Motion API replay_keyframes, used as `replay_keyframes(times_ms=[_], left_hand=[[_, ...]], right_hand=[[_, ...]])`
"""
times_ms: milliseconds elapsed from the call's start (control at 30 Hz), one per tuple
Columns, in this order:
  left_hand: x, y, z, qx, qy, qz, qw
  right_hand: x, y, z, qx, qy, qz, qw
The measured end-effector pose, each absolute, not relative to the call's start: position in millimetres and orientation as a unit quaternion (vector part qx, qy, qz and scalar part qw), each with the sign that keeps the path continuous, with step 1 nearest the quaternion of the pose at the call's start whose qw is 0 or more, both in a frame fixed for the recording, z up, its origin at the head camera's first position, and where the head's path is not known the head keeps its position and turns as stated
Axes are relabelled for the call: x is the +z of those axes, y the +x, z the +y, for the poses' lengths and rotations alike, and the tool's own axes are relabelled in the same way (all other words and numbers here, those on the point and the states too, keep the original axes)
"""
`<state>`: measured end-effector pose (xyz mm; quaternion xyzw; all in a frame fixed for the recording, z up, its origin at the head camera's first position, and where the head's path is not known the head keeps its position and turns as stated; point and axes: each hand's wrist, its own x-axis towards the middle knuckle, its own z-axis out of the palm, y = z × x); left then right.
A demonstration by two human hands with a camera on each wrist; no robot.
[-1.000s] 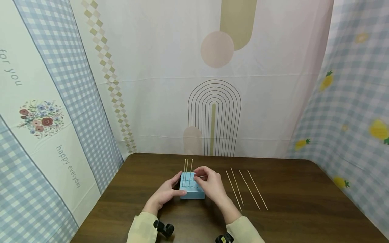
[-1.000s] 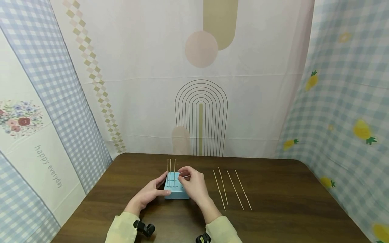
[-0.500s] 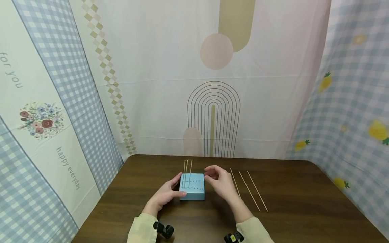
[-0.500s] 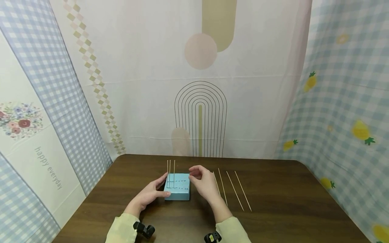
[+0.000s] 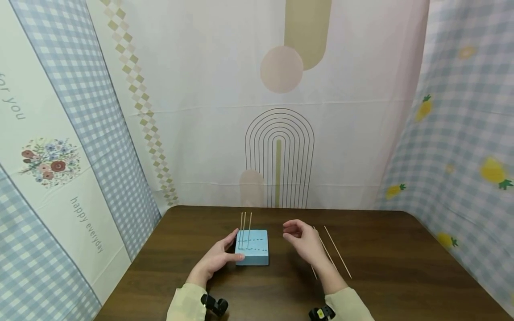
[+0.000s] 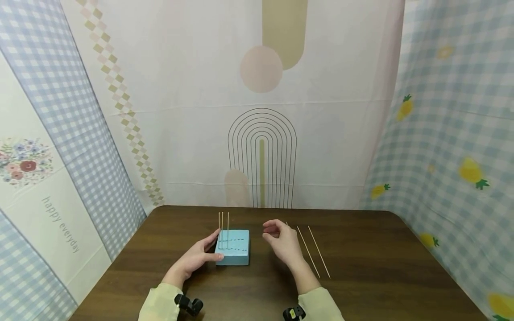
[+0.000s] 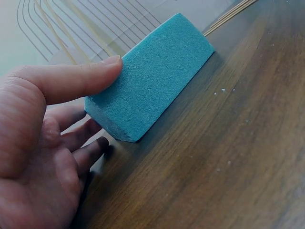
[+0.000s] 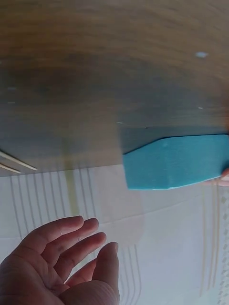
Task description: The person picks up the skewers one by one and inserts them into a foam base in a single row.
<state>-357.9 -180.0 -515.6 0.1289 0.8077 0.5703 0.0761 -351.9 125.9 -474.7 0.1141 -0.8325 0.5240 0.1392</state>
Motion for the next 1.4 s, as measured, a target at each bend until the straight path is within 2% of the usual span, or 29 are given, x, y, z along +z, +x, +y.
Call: replay_keyframes(times_ms=[367,500,833,1400], left_hand=[[-515.1,-357.5,-180.5,0.572,0.130,0.806,0.074],[-514.8,-357.7,-180.7,0.572,0.129,0.807,0.072],[-513.9,-357.5,-180.5,0.572,0.130,0.807,0.071],[-515.4,-357.9,-179.9,0.570,0.125,0.809,0.068]], right_hand=[[-483.5,-360.7,176.4,0.490,0.067,-0.859,0.130],[-483.2,-360.7,192.6,0.502,0.051,-0.857,0.108],[-486.5,-358.4,222.0,0.505,0.039,-0.860,0.059],[-489.9,-355.8,262.6,0.533,0.006,-0.845,0.030]])
